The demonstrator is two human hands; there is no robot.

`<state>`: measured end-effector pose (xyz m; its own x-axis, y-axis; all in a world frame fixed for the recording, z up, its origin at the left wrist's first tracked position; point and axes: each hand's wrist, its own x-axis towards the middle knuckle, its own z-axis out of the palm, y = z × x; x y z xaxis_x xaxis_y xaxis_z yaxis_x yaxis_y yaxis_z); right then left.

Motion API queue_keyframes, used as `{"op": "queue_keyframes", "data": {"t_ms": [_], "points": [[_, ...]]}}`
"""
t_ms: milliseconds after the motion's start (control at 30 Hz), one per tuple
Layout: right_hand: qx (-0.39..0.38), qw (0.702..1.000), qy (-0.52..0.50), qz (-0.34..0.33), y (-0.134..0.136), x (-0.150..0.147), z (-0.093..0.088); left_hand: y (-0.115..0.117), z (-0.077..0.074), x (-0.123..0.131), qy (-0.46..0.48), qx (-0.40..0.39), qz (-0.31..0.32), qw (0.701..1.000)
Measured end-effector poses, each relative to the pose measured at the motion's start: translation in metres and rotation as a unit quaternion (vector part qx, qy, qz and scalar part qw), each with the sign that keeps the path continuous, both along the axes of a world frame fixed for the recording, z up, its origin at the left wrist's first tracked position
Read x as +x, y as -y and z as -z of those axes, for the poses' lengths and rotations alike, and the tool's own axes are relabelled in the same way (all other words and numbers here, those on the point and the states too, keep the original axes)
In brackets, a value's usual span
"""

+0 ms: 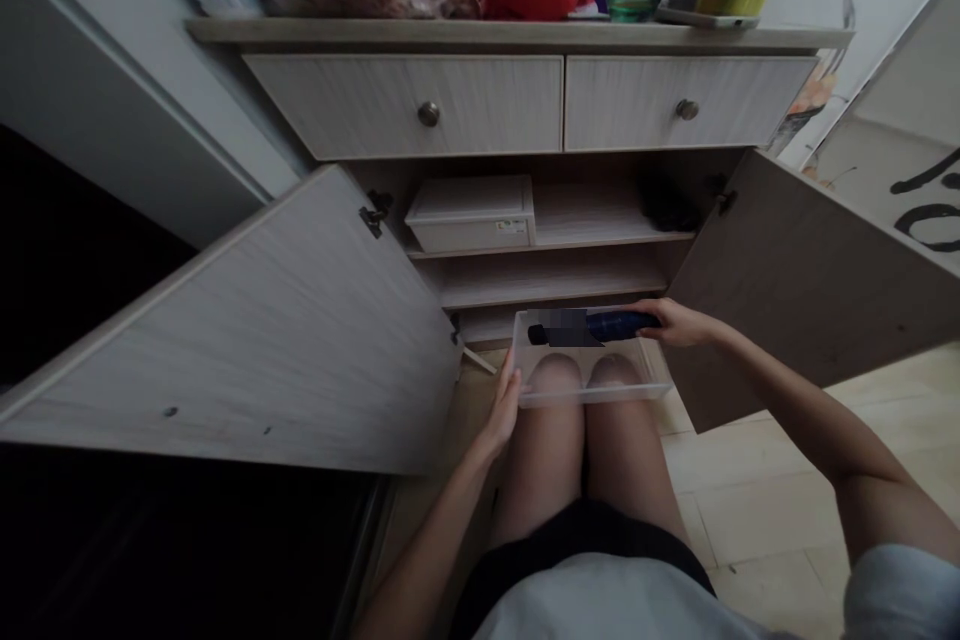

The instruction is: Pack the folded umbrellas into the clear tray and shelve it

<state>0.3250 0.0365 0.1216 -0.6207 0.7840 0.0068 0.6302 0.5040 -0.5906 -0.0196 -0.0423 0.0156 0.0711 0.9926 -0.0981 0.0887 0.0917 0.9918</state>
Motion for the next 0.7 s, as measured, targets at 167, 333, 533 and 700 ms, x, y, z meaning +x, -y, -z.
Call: {"op": "queue_keyframes", "data": {"t_ms": [167,333,533,700], "points": [[0.032,0.998,0.021,-0.039,-0.015,-0.016,0.026,0.001,0.002,-0.003,-0.005,-0.006,0.004,1.000],[0.087,0.995,0.051,-0.020,-0.025,-0.026,0.049,0.002,0.005,-0.006,0.008,-0.016,-0.001,1.000],[0.157,0.963,0.216,0.025,-0.020,-0.045,0.054,0.003,0.008,-0.004,0.031,-0.021,-0.009,0.999],[0.196,0.942,0.270,0.027,-0.022,-0.056,0.055,0.003,0.004,-0.001,0.011,0.001,-0.024,1.000]]}}
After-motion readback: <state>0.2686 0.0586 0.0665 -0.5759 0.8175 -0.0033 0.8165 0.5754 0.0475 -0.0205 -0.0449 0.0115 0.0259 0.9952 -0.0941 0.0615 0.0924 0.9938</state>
